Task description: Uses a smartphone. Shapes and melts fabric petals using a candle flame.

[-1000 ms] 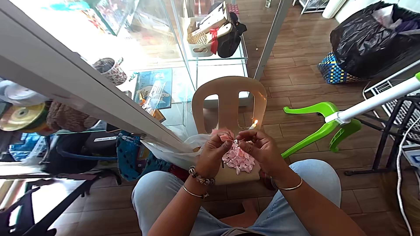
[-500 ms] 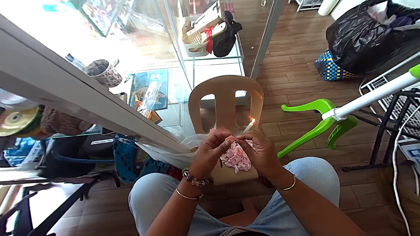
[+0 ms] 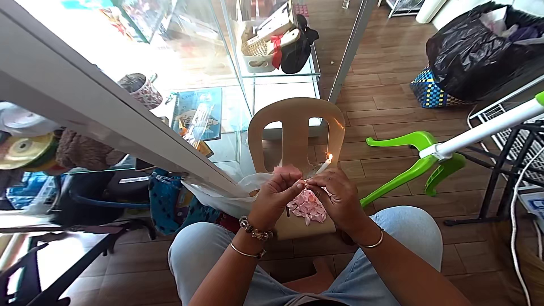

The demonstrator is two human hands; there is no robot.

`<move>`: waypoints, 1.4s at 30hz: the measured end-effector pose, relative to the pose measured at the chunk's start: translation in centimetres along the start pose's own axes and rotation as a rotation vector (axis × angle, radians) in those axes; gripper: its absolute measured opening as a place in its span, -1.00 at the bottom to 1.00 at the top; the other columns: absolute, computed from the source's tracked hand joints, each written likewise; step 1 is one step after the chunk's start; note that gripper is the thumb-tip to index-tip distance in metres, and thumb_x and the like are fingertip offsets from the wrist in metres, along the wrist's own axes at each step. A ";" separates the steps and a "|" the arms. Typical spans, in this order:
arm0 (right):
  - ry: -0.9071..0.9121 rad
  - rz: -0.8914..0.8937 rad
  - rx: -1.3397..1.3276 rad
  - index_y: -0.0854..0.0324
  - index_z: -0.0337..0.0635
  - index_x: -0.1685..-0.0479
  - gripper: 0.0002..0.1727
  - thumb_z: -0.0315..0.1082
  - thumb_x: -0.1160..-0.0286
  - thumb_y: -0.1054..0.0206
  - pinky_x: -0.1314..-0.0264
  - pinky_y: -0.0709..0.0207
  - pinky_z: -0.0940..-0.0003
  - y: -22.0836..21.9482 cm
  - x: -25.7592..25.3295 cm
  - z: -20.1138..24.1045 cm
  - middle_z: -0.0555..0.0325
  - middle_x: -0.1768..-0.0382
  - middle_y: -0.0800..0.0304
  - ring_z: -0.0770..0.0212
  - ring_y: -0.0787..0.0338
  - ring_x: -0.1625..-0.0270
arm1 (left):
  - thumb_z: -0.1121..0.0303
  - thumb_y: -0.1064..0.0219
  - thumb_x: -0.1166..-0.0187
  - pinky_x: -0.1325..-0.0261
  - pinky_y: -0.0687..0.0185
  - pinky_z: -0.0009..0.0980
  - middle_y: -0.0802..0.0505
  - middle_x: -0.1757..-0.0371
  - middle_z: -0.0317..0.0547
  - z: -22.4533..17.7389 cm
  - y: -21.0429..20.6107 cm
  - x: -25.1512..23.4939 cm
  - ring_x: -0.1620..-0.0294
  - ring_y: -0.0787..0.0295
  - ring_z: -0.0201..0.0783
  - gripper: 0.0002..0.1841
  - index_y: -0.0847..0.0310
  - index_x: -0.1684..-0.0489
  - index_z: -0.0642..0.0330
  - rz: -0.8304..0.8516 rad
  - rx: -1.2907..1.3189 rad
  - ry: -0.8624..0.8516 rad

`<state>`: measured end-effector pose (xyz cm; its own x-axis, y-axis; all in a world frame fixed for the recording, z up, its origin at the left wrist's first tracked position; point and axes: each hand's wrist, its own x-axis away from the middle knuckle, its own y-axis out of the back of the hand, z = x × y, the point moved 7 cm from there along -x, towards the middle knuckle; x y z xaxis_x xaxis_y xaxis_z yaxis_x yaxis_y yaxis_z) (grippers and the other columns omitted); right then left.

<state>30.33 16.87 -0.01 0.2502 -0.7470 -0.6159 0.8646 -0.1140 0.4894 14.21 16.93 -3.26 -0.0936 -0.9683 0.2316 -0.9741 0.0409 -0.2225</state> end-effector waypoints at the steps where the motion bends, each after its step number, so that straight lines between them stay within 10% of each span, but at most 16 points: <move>1: 0.005 0.005 0.000 -0.86 -0.15 0.10 -0.81 -0.26 -0.62 -0.39 -0.28 -0.57 0.27 0.0 0.0 0.0 0.21 0.08 -0.89 0.25 -0.76 -0.10 | 0.63 -0.39 -0.52 0.10 -0.70 -0.55 -0.89 0.23 -0.20 0.0 0.0 0.0 0.23 -0.80 -0.45 -0.79 -0.68 -0.04 0.25 -0.002 0.002 -0.003; 14: 0.025 0.040 -0.015 -0.87 -0.12 0.11 -0.81 -0.26 -0.64 -0.37 -0.29 -0.56 0.25 -0.1 0.0 0.0 0.24 0.07 -0.91 0.26 -0.77 -0.13 | 0.64 -0.41 -0.48 0.15 -0.69 -0.56 -0.87 0.30 -0.22 -0.2 0.0 0.0 0.31 -0.78 -0.47 -0.80 -0.67 0.03 0.24 0.015 -0.023 -0.015; 19: -0.076 0.078 -0.095 -0.82 -0.18 0.11 -0.81 -0.26 -0.63 -0.37 -0.29 -0.58 0.34 -0.1 -0.2 -0.4 0.20 0.09 -0.87 0.30 -0.75 -0.08 | 0.46 -0.55 -0.41 -0.08 -0.82 -0.41 -0.83 -0.20 -0.18 -0.7 -0.4 0.0 -0.07 -0.84 -0.35 -0.45 -0.56 -0.44 0.20 0.129 -0.238 -0.207; 24: -0.097 0.096 -0.134 -0.79 -0.22 0.13 -0.79 -0.26 -0.64 -0.35 -0.29 -0.59 0.38 0.1 -0.1 -0.5 0.19 0.11 -0.87 0.31 -0.76 -0.09 | 0.32 -0.52 -0.49 0.00 -0.68 -0.50 -0.89 -0.03 -0.32 -1.5 -0.7 0.6 0.04 -0.78 -0.49 -0.78 -0.79 -0.03 0.11 0.069 -0.465 -0.435; 36: -0.201 0.127 -0.208 -0.80 -0.24 0.14 -0.78 -0.27 -0.65 -0.32 -0.22 -0.60 0.43 1.8 0.4 -1.4 0.14 0.16 -0.87 0.32 -0.78 -0.03 | 0.19 -0.34 -0.61 0.09 -0.60 -0.52 -0.86 0.16 -0.30 -2.1 -2.9 0.4 0.19 -0.72 -0.53 -0.78 -0.80 0.10 0.12 0.092 -0.870 -0.493; 42: -0.369 0.173 -0.362 -0.82 -0.27 0.10 -0.77 -0.26 -0.62 -0.38 -0.11 -0.58 0.54 4.5 0.8 -2.4 0.13 0.17 -0.85 0.44 -0.74 0.07 | 0.42 -0.36 -0.54 0.27 -0.55 -0.72 -0.84 0.21 -0.36 -2.2 -5.9 -0.4 0.34 -0.65 -0.68 -0.90 -0.74 0.16 0.23 0.171 -0.656 -0.439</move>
<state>35.50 17.33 0.21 0.2889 -0.9225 -0.2559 0.9355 0.2152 0.2804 19.53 17.58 0.06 -0.2955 -0.9384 -0.1790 -0.8887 0.2013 0.4119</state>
